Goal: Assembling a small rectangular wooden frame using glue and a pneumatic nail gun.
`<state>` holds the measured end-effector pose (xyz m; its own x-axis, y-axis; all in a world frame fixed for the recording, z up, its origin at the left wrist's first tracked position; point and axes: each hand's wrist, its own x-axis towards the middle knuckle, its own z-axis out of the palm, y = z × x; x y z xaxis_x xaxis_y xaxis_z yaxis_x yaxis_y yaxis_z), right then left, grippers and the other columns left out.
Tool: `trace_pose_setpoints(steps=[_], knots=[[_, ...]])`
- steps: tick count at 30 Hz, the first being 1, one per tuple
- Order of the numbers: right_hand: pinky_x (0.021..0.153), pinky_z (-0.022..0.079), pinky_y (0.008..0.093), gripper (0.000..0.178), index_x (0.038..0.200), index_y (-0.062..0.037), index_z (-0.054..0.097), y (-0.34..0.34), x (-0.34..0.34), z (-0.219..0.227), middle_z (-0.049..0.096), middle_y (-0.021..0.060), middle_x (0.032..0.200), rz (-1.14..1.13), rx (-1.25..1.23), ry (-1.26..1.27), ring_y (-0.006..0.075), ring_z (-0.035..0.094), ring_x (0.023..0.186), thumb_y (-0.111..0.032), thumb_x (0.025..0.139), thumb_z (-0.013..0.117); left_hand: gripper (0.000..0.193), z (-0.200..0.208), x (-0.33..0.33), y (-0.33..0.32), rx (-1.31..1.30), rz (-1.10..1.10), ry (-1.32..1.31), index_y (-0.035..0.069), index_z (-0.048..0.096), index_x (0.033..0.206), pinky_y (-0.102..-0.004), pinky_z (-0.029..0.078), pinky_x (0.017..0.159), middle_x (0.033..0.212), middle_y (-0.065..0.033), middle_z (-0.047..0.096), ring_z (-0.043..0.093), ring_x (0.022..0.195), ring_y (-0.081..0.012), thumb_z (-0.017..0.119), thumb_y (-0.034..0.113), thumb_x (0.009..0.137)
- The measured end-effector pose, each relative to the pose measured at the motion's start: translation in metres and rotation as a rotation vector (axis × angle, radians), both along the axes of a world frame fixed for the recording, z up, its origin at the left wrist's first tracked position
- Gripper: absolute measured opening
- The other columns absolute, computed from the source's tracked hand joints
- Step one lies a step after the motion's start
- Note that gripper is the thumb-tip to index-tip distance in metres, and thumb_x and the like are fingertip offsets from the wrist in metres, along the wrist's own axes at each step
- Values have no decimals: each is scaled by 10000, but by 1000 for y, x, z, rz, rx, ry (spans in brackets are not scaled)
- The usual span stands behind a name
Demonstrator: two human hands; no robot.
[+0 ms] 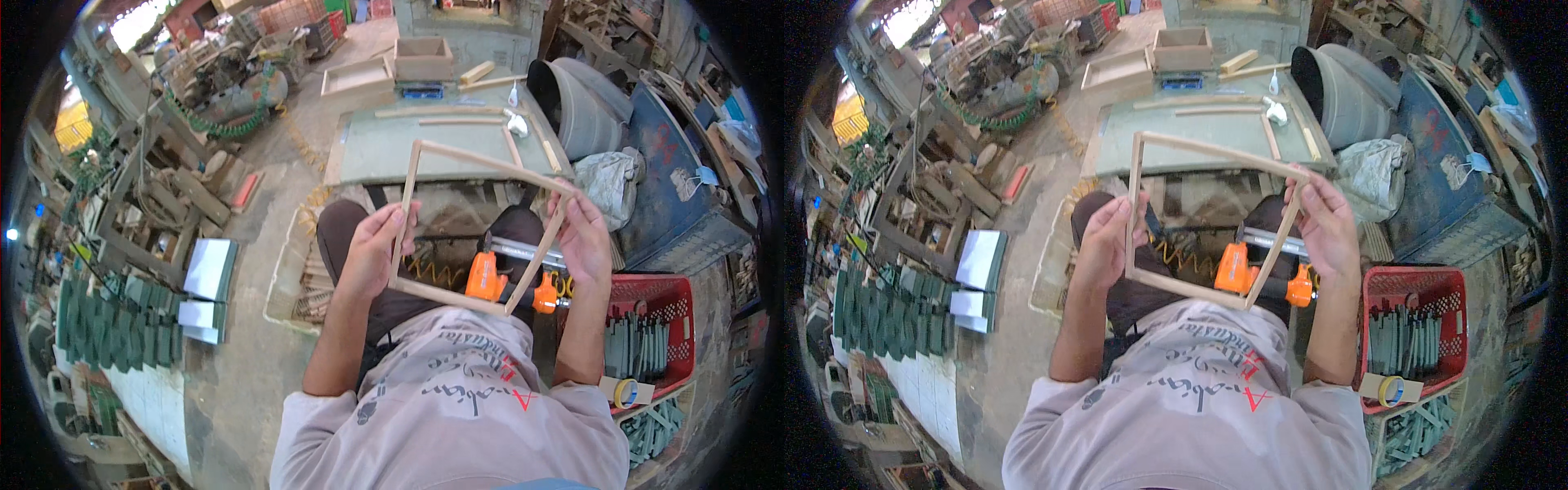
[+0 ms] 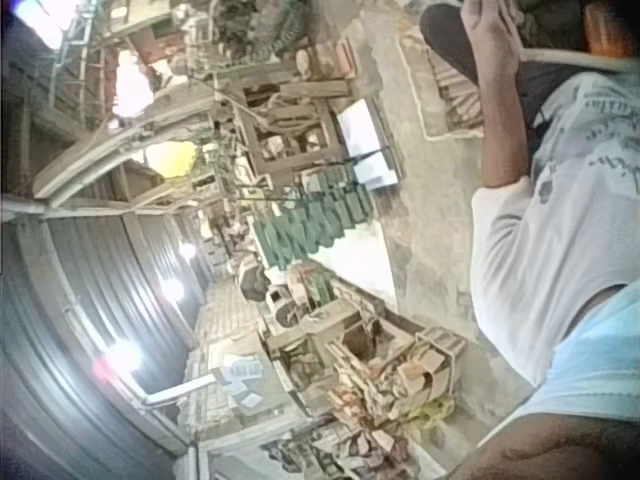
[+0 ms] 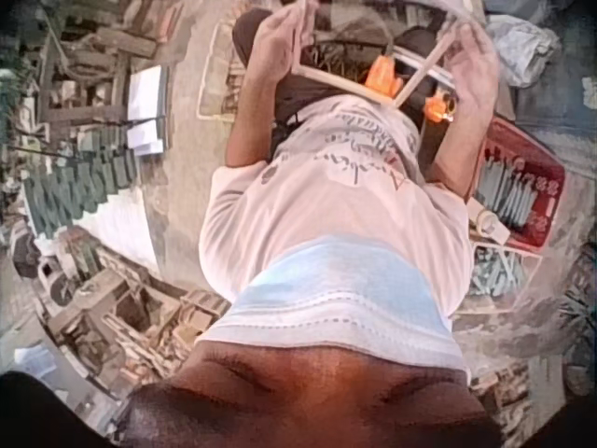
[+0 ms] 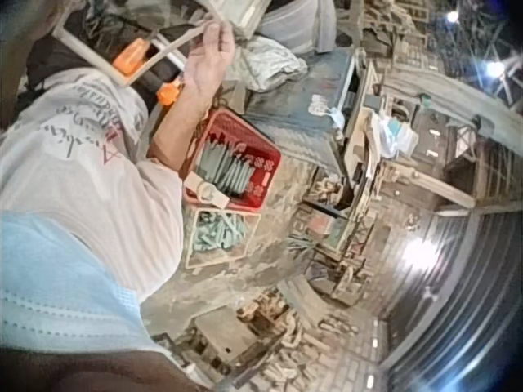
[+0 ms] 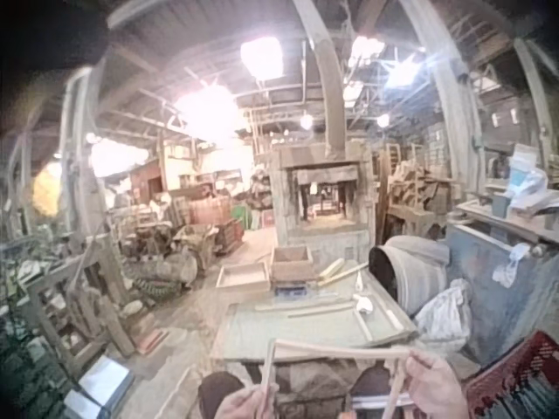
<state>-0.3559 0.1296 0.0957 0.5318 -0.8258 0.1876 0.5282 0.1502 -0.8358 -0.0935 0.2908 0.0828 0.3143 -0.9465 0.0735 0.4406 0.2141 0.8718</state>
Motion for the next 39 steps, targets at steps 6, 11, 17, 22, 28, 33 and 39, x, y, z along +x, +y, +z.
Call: trace_pose_setpoints(steps=[6, 11, 17, 22, 28, 33, 39], knots=[[776, 542, 296, 268, 1157, -25, 584, -18, 3, -6, 649, 66, 1025, -18, -5, -44, 131, 627, 905, -163, 928, 601, 343, 1, 7, -10, -30, -66, 5, -3, 575, 1197, -222, 391, 613, 916, 17, 525, 475, 704, -76, 534, 247, 965], [778, 525, 270, 209, 1096, -54, 584, -22, 9, -12, 659, 45, 994, -66, 7, -70, 119, 633, 878, -161, 921, 622, 338, -1, 7, -10, -10, -72, 82, 1, 565, 1209, -211, 376, 589, 901, 19, 518, 458, 692, -70, 529, 236, 968], [793, 525, 280, 192, 1086, -51, 591, -13, 9, -13, 666, 64, 989, -103, -1, -105, 152, 646, 901, -152, 925, 615, 335, 3, 5, -8, -19, -60, 166, -14, 543, 1216, -210, 371, 574, 927, 10, 503, 443, 691, -75, 509, 218, 977], [797, 547, 330, 110, 954, -57, 610, -2, 14, -17, 681, 108, 958, -57, -5, -110, 236, 671, 900, -163, 923, 617, 381, 3, 9, -8, -81, -54, 193, -38, 509, 1245, -210, 383, 571, 942, -3, 512, 443, 699, -68, 506, 237, 981], [691, 585, 312, 188, 839, -84, 576, 16, 23, -5, 679, 96, 869, -96, 26, -53, 227, 694, 807, -241, 938, 599, 389, 7, 10, -5, -58, 21, 197, -43, 493, 1261, -190, 373, 560, 960, -20, 527, 420, 694, -66, 500, 236, 990], [666, 581, 311, 293, 769, -99, 523, 18, 18, -8, 684, 122, 888, -31, -8, -44, 225, 695, 796, -322, 956, 559, 387, 5, 11, -9, -102, -14, 265, -60, 464, 1272, -194, 381, 552, 955, -36, 522, 412, 685, -67, 484, 212, 998], [613, 568, 284, 442, 801, -103, 510, 29, 18, -14, 671, 180, 989, -58, 20, 94, 194, 676, 754, -508, 964, 439, 405, 4, 11, -3, -101, -19, 429, -70, 417, 1314, -201, 435, 588, 987, -65, 543, 468, 723, -80, 475, 177, 998]])
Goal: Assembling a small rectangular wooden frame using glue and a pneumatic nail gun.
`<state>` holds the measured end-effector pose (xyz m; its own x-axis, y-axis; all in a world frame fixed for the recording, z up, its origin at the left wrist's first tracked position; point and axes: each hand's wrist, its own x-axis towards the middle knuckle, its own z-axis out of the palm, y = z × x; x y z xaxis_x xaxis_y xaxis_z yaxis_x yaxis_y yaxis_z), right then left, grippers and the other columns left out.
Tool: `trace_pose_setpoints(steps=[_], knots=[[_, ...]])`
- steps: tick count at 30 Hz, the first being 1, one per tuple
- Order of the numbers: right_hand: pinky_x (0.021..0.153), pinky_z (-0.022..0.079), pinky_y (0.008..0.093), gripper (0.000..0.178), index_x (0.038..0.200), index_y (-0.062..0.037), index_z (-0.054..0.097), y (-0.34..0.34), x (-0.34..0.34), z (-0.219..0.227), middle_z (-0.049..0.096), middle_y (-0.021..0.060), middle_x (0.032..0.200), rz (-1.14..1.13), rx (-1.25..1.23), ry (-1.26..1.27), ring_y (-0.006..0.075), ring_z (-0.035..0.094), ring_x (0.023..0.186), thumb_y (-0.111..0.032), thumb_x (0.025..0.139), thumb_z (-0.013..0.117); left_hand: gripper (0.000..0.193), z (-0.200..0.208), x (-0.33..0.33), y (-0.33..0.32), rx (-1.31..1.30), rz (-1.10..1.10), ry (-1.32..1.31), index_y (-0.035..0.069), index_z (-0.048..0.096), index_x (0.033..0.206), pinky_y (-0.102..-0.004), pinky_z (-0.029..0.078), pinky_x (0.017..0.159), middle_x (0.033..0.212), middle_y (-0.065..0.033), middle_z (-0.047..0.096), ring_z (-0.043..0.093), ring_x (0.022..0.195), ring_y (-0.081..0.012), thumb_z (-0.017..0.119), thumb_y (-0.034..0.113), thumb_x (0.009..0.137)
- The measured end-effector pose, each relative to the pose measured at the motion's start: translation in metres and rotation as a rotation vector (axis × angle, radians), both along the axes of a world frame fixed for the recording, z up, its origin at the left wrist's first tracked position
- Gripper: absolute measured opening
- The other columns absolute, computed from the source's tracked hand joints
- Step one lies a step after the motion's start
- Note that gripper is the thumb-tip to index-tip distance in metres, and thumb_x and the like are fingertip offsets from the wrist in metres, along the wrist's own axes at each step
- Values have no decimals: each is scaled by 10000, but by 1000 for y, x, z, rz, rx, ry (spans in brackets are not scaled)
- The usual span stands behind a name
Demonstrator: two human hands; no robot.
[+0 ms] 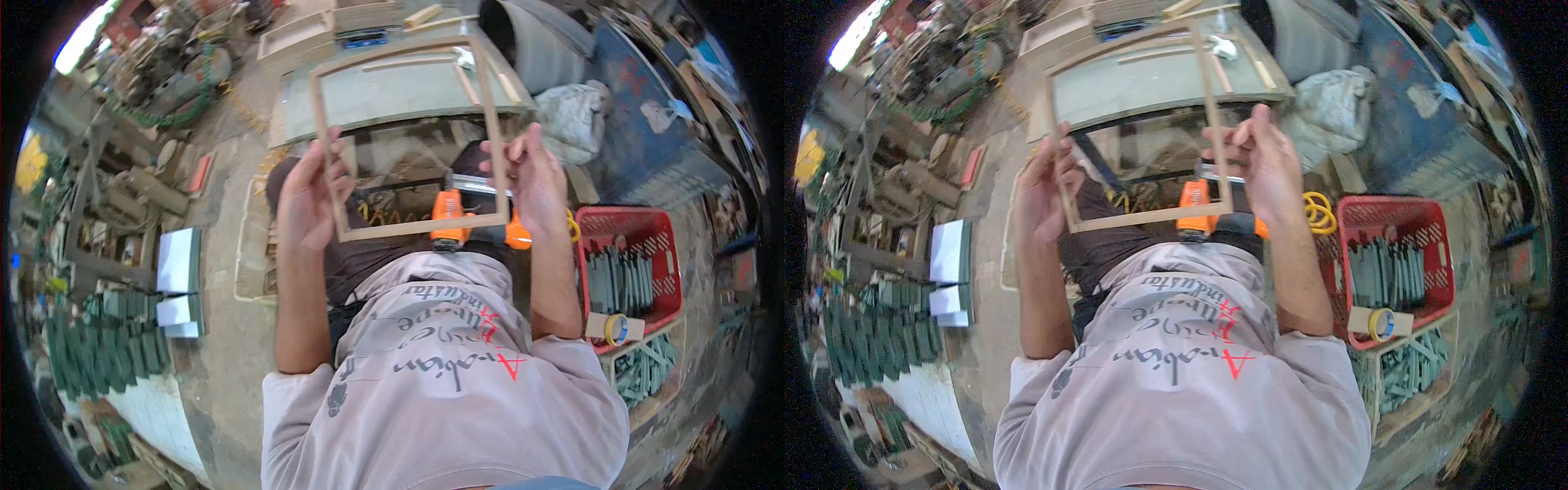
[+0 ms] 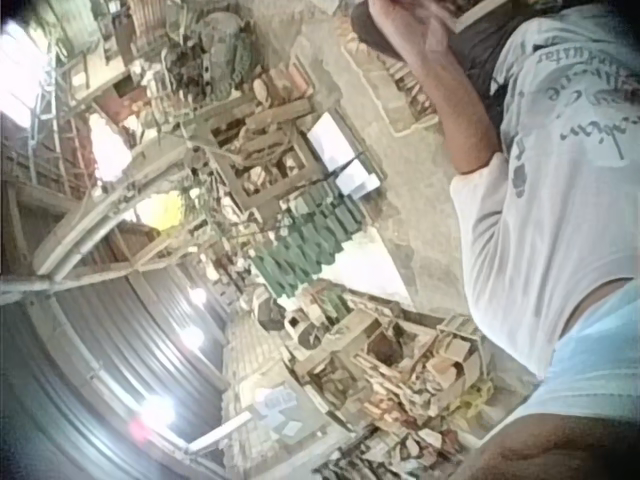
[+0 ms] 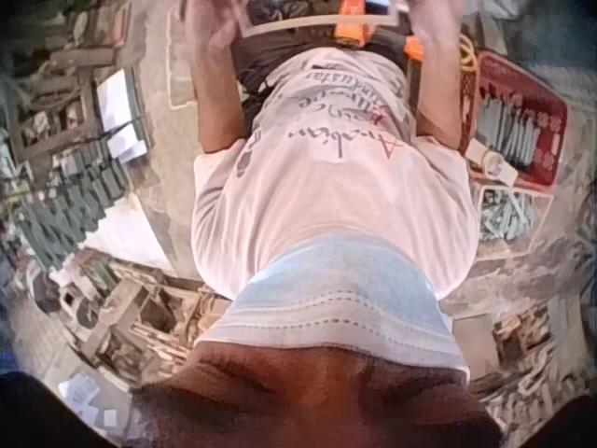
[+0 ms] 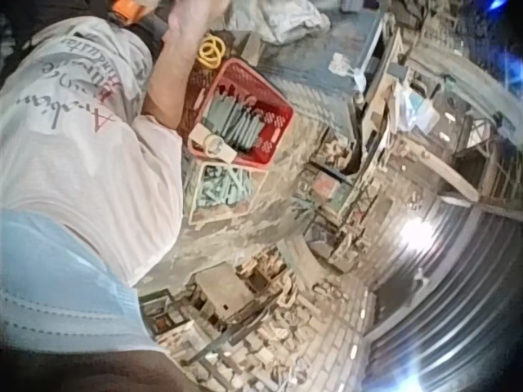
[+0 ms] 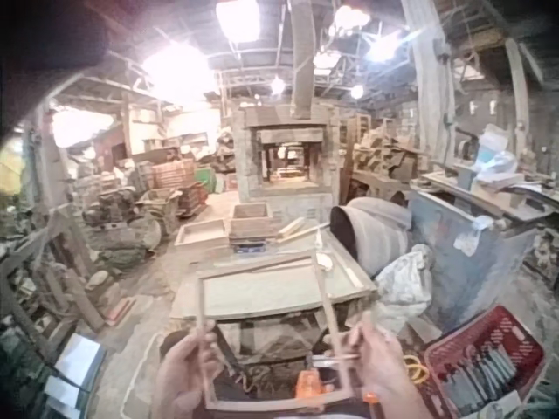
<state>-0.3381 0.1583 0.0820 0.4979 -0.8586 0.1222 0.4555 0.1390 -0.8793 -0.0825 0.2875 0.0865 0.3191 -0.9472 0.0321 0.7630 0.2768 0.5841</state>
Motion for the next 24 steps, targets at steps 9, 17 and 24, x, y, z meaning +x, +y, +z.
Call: trace_pose_setpoints(steps=[9, 17, 24], knots=[[566, 542, 215, 415, 1276, -37, 513, -3, -4, -15, 640, 121, 1139, -1, -27, 190, 137, 662, 799, -219, 919, 620, 398, -14, 5, -9, -154, -182, 229, -98, 332, 1339, -262, 492, 773, 1081, -130, 514, 520, 892, -152, 429, 46, 981], [538, 501, 212, 396, 1258, -49, 551, -7, 4, -24, 644, 76, 940, -9, -18, 229, 107, 605, 676, -265, 932, 609, 331, -11, 0, -7, -83, -86, 171, -115, 370, 1266, -334, 528, 972, 1087, -176, 547, 587, 1057, -245, 435, 29, 976], [555, 508, 226, 400, 1211, -15, 591, -15, 7, -32, 637, 57, 922, 1, 19, 197, 97, 608, 686, -311, 941, 591, 316, -9, -6, -7, 152, 31, 276, -154, 392, 1228, -366, 487, 1026, 1123, -205, 544, 552, 1140, -318, 436, 27, 972]])
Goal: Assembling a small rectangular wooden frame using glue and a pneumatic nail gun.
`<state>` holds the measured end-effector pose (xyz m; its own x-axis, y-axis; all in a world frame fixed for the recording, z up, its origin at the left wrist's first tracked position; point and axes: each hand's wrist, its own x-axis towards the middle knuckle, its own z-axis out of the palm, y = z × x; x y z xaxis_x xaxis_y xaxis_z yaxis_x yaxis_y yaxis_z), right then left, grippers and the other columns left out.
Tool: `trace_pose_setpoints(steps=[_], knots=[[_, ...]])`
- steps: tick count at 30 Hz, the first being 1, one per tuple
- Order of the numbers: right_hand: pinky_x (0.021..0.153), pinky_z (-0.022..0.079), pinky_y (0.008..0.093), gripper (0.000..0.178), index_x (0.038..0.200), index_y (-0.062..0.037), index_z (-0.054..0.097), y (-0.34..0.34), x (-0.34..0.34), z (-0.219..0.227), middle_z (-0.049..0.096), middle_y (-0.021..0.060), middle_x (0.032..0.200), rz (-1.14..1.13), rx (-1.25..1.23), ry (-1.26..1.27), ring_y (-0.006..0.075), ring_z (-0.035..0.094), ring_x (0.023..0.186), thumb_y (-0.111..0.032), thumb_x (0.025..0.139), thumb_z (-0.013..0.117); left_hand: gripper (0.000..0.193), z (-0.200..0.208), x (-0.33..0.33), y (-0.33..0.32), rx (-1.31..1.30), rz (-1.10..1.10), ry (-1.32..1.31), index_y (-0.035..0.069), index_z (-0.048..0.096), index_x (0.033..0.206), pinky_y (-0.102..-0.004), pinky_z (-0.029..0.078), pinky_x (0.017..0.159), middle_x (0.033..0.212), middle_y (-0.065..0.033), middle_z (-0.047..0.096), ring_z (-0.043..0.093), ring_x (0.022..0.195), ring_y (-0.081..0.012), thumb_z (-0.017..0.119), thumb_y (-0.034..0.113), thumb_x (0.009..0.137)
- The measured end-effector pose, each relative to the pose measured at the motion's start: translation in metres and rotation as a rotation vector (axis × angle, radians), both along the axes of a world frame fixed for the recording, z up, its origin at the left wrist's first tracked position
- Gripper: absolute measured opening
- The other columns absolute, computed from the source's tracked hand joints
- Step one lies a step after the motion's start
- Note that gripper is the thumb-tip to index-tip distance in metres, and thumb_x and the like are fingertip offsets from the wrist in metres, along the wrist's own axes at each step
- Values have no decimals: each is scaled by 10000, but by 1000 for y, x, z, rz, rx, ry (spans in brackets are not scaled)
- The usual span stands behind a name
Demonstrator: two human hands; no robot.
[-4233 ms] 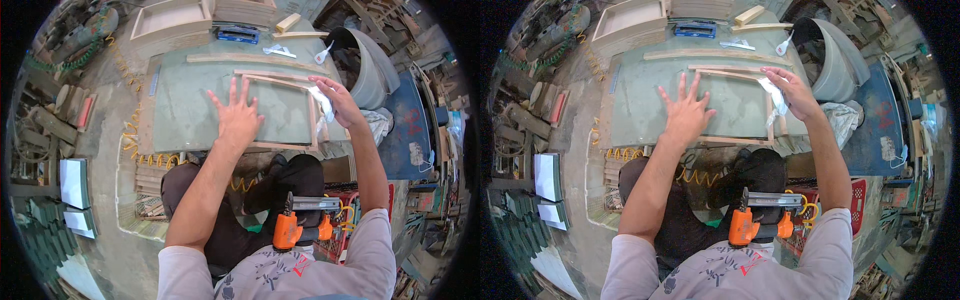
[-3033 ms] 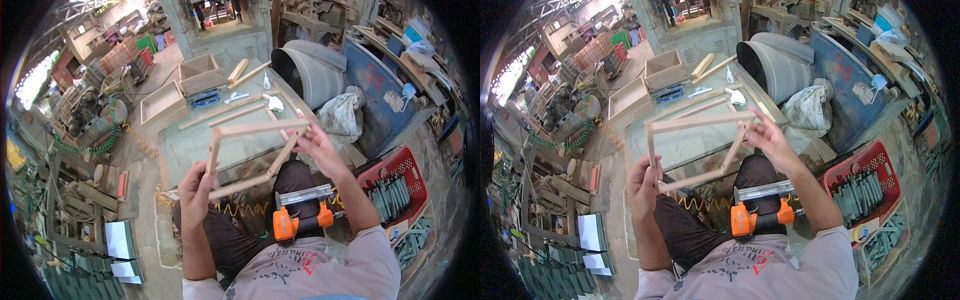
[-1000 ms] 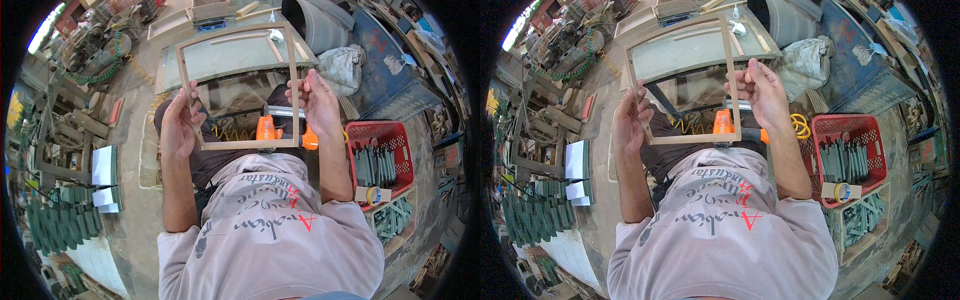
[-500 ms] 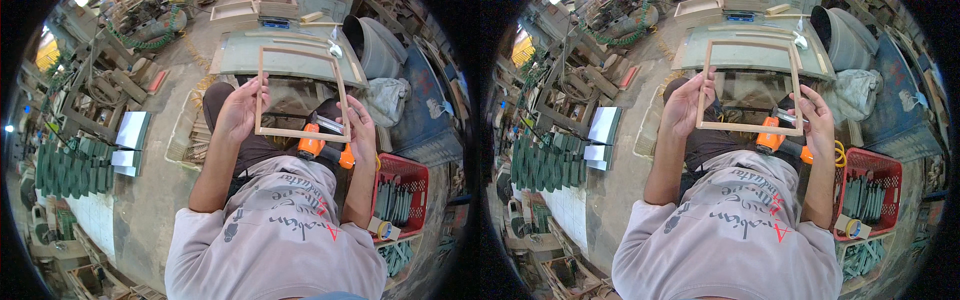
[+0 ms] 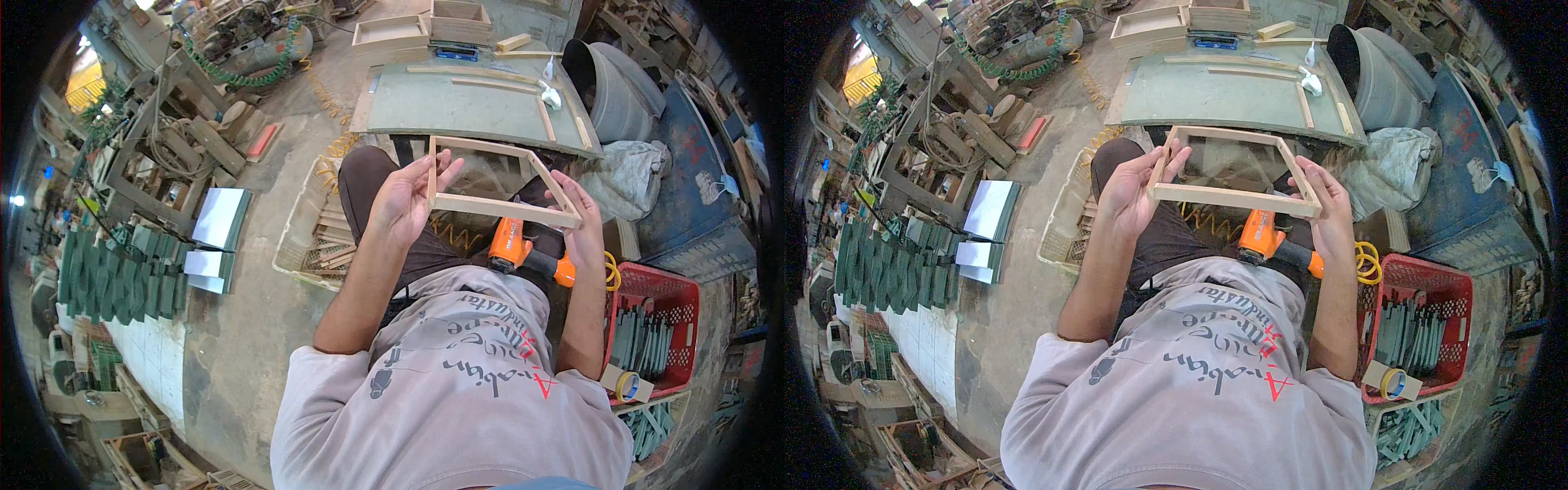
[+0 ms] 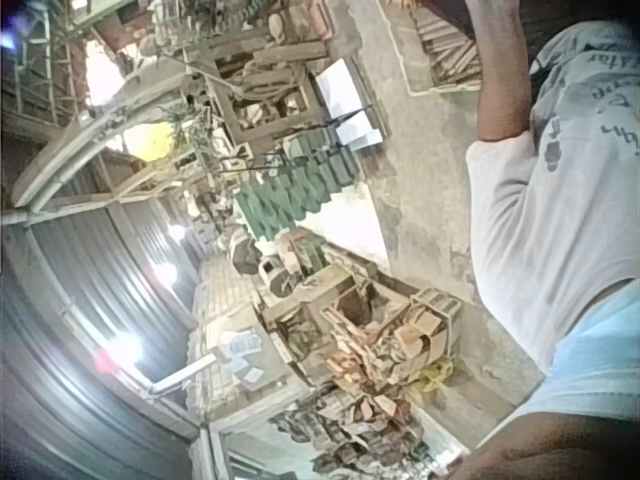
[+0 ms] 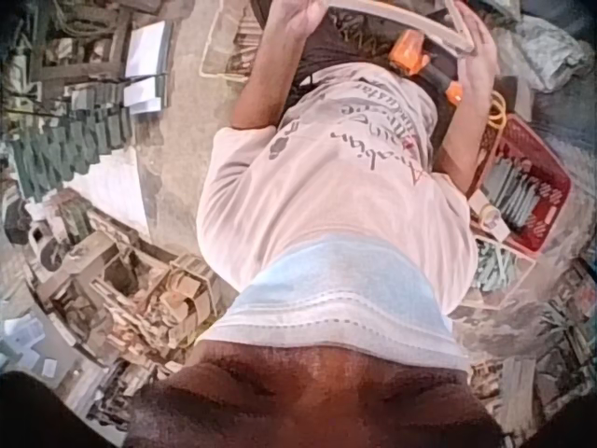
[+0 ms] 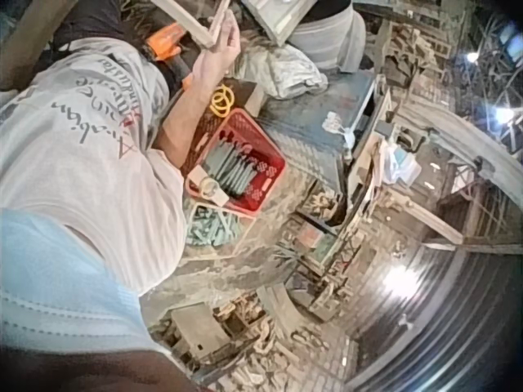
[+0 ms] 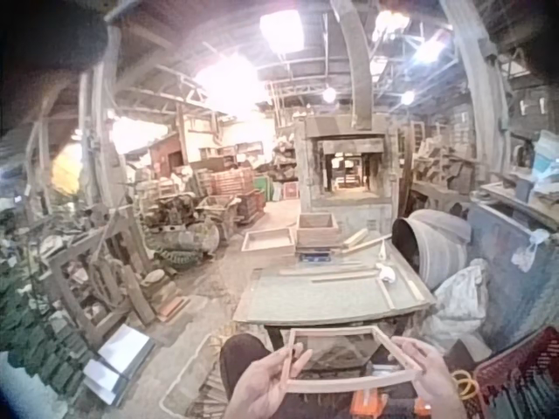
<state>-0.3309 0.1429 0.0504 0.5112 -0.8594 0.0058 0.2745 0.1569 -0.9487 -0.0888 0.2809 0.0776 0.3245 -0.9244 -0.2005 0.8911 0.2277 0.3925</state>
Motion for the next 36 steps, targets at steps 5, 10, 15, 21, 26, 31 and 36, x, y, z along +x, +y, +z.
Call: trace_pose_setpoints(steps=[5, 10, 15, 21, 26, 31, 36], knots=[[552, 540, 221, 415, 1217, -12, 588, 5, -1, -1, 640, 64, 924, 2, 2, 35, 88, 628, 730, -330, 951, 566, 309, -9, 1, -1, -10, 16, 126, -160, 399, 1226, -394, 463, 1046, 1228, -246, 504, 512, 1196, -347, 397, 27, 981], [577, 576, 240, 414, 1236, -16, 573, 6, -1, 0, 649, 102, 1033, -8, -24, 51, 122, 649, 817, -319, 954, 553, 339, -25, 9, -8, -40, 16, 272, -169, 372, 1260, -411, 409, 1090, 1302, -292, 446, 457, 1251, -360, 366, 30, 986], [575, 546, 234, 410, 1236, -27, 578, 6, 5, 7, 645, 67, 966, 34, -18, 46, 119, 641, 695, -324, 952, 568, 336, -30, 21, -6, -149, -30, 285, -211, 309, 1211, -450, 384, 1110, 1243, -296, 446, 481, 1189, -377, 354, 43, 995], [603, 552, 236, 361, 1249, -2, 561, 6, 1, 8, 629, 41, 924, 33, -89, 9, 113, 635, 721, -180, 937, 594, 333, -46, 20, -20, -130, -96, 184, -152, 410, 1194, -424, 433, 1053, 1111, -234, 535, 535, 1108, -314, 391, 122, 1007], [610, 532, 215, 311, 1200, -7, 594, 11, 1, 11, 614, 18, 870, 41, -298, 108, 83, 606, 728, -87, 900, 618, 346, -40, 11, -8, -81, -60, -157, 57, 447, 1298, -429, 466, 956, 1106, -112, 580, 571, 1028, -208, 431, 242, 1006], [579, 479, 217, 225, 1079, -24, 639, -2, 1, 4, 589, 3, 821, -220, -583, 289, 82, 552, 733, -133, 883, 653, 451, -35, 10, -14, 109, -96, -744, 77, 459, 1354, -313, 448, 780, 881, -12, 593, 555, 803, -135, 377, 355, 1008], [543, 471, 211, 199, 1004, -22, 644, -30, 3, 8, 596, -7, 799, -178, -426, 321, 64, 540, 688, -203, 927, 614, 355, -38, 22, -25, 123, -35, -1274, 48, 545, 1270, -282, 418, 816, 924, 9, 591, 538, 857, -91, 514, 247, 979]])
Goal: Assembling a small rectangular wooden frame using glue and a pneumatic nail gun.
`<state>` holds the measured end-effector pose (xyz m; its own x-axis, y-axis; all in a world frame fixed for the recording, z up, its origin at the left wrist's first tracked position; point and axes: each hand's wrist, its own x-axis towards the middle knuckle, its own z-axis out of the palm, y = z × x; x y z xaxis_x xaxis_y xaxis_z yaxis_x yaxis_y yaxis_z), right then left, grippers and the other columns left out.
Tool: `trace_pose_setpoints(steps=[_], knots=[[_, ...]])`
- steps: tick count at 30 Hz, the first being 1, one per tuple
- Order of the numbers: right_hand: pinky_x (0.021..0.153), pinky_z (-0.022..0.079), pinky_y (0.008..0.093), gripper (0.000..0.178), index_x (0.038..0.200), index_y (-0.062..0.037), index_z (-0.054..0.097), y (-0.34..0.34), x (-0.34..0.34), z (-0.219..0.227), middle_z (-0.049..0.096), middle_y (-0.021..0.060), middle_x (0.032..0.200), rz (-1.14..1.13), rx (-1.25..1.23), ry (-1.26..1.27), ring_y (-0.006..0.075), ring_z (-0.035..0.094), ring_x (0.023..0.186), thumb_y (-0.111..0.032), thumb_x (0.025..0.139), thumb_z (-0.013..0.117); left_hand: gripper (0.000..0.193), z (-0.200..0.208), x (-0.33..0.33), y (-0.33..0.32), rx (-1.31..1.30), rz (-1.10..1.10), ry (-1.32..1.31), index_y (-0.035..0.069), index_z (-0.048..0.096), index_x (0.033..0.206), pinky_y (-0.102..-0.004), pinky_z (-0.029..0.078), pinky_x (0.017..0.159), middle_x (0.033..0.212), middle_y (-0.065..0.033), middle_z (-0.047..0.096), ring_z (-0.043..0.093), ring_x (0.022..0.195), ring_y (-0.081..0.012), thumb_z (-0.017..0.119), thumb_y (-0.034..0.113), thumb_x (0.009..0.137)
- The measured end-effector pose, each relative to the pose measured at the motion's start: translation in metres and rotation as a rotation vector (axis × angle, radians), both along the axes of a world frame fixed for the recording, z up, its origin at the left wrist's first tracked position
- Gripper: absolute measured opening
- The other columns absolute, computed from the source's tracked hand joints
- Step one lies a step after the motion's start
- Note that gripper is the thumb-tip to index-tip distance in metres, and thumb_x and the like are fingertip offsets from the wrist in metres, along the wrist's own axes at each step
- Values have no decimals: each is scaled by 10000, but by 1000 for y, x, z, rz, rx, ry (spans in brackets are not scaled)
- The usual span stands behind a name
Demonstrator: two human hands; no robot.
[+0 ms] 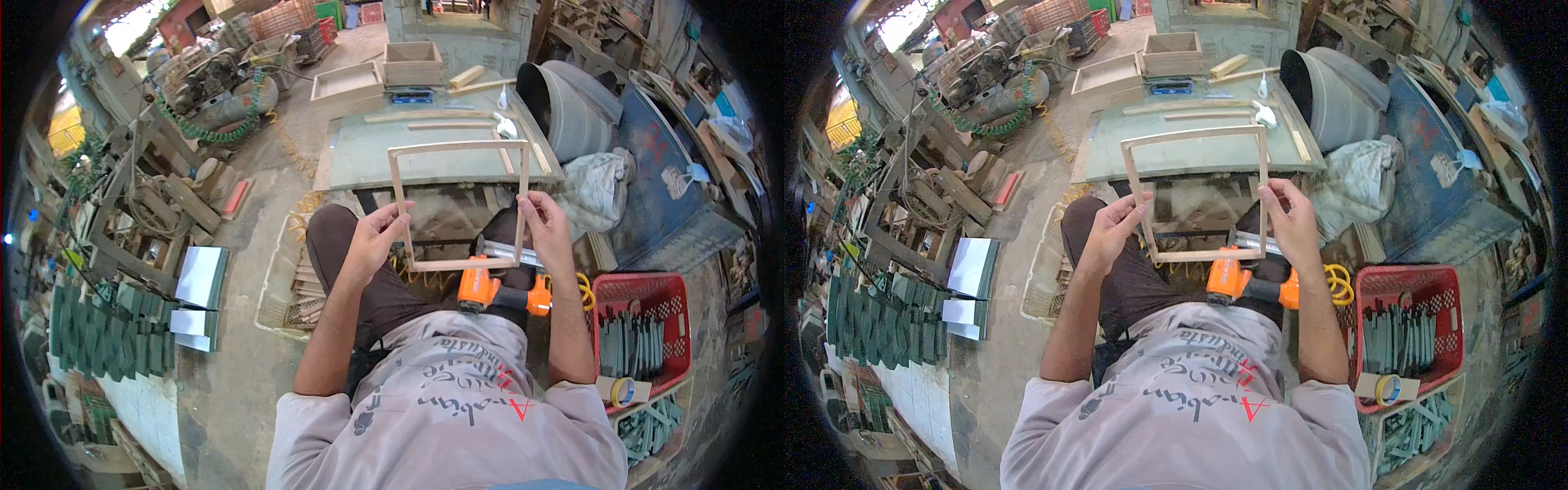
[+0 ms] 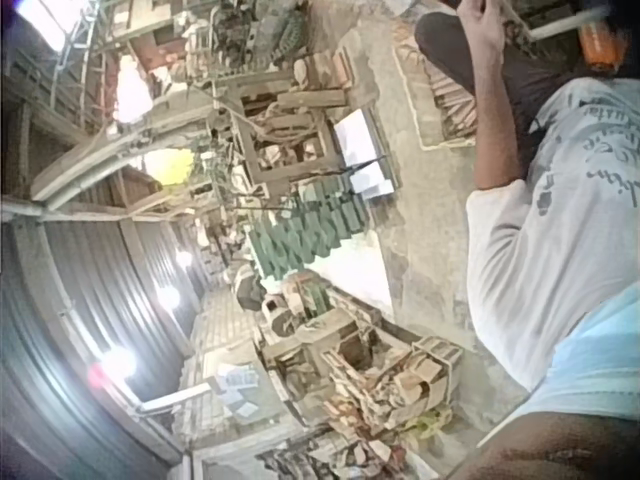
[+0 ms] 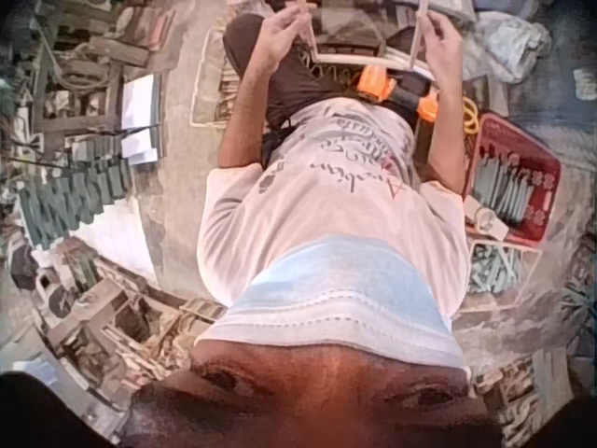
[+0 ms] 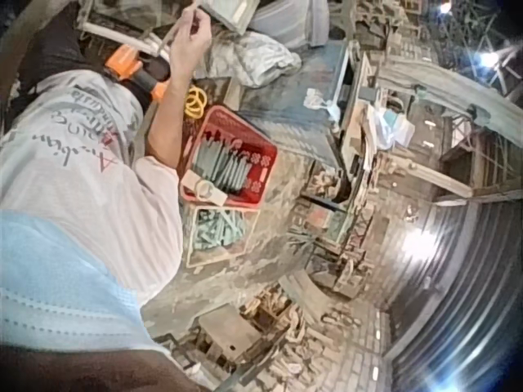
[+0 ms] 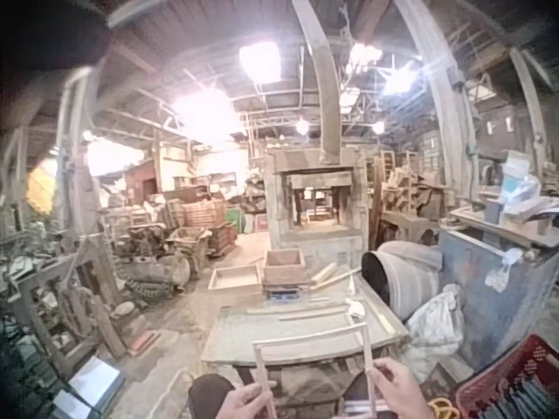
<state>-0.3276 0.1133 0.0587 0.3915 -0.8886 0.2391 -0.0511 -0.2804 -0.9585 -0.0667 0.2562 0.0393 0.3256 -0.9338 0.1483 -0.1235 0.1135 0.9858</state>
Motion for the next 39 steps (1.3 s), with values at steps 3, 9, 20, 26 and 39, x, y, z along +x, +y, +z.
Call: trace_pose_setpoints(steps=[3, 9, 20, 26, 39], knots=[[507, 450, 204, 239, 1012, -10, 643, -19, 11, 4, 591, -19, 769, 52, -3, -3, 50, 528, 644, -233, 946, 590, 263, 3, 9, -17, -35, 18, 96, 36, 580, 1185, -284, 450, 836, 1003, -11, 604, 575, 924, -120, 543, 181, 969], [576, 451, 213, 355, 1211, 12, 578, -52, 40, 15, 607, -2, 874, 163, 92, -29, 55, 537, 739, -193, 924, 622, 221, 5, 36, -68, -145, -12, 534, 47, 542, 1160, -330, 524, 782, 976, -56, 615, 628, 925, -184, 494, 182, 991], [736, 485, 257, 419, 1266, -31, 530, -129, 89, -10, 629, 51, 992, 339, 510, -258, 133, 607, 871, -196, 902, 654, 225, 31, 74, -165, -318, 16, 591, 64, 519, 1162, -355, 502, 823, 935, -33, 574, 606, 946, -191, 488, 212, 997], [805, 505, 287, 292, 1133, -23, 552, -150, 151, -13, 625, 97, 1032, 398, 496, -297, 165, 625, 892, -232, 937, 608, 250, 43, 101, -219, -384, 15, 687, 52, 518, 1172, -392, 527, 849, 971, -54, 579, 610, 990, -222, 498, 224, 991], [822, 530, 311, 262, 1052, -9, 566, -199, 219, -12, 637, 86, 957, 271, 408, -353, 179, 644, 883, -251, 953, 580, 418, 20, 126, -255, -344, 107, 633, 111, 439, 1368, -437, 470, 924, 1243, -101, 531, 477, 1223, -224, 500, 278, 990]])
